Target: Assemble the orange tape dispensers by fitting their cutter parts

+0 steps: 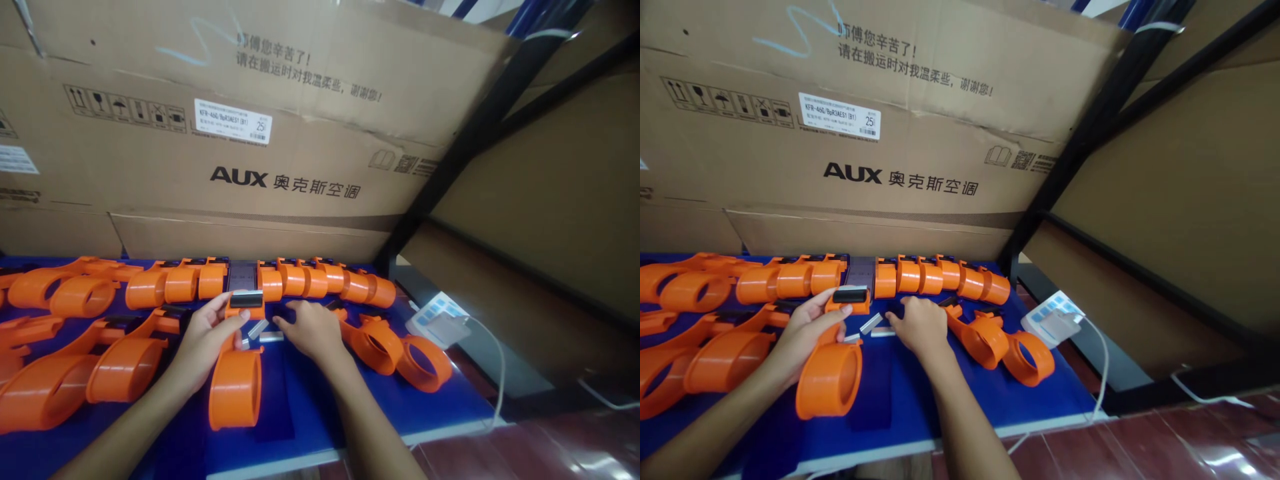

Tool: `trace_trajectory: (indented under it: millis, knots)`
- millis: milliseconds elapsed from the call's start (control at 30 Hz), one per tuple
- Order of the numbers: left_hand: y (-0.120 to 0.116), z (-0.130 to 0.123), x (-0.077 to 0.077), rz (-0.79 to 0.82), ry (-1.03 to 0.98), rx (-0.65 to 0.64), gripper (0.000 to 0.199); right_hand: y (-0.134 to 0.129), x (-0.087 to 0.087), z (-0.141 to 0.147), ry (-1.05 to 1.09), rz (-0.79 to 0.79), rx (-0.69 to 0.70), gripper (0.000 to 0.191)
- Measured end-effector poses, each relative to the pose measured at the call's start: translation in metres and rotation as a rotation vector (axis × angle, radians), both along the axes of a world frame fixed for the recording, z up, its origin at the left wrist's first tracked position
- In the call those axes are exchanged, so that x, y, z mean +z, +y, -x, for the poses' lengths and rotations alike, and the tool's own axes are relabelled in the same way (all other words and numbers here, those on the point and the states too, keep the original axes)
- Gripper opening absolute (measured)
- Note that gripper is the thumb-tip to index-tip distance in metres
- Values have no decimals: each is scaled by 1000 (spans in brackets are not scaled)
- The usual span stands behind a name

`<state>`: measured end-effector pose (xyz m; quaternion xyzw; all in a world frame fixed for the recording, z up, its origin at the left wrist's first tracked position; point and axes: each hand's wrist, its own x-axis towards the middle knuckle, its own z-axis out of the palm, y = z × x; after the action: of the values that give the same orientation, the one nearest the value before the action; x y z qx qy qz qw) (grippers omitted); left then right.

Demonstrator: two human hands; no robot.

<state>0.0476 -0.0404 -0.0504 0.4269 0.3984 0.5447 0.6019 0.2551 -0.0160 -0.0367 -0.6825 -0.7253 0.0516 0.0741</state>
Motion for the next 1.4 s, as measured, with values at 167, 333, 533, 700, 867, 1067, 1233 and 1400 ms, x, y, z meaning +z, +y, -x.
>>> trace_trajectory:
  millis: [167, 333, 533, 700, 867, 1067, 1233, 1400]
  knots:
    - [1, 1, 1, 17, -14, 22, 46, -3, 4, -3, 29, 0, 62, 31]
    - [1, 1, 0, -5, 1, 12, 46, -4, 4, -7, 35, -6, 85, 33]
    - [2, 1, -4, -56, 32, 23, 40, -2, -5, -7, 57, -17, 94, 36]
    - [3, 2, -4, -69, 30, 41, 40, -4, -4, -3, 160, -68, 86, 35]
    - [2, 2, -2, -38, 5, 62, 44, -7, -1, 3, 475, -106, 130, 25]
    - [0, 2, -1, -49, 6, 34, 42, -5, -1, 5, 914, -170, 175, 52]
    - [0, 3, -2, -55, 8, 19, 41, -7, 3, 8, 1346, -20, 184, 47]
    - [3, 2, -4, -56, 3, 31, 43, -10, 9, 14, 1684, 5, 189, 50]
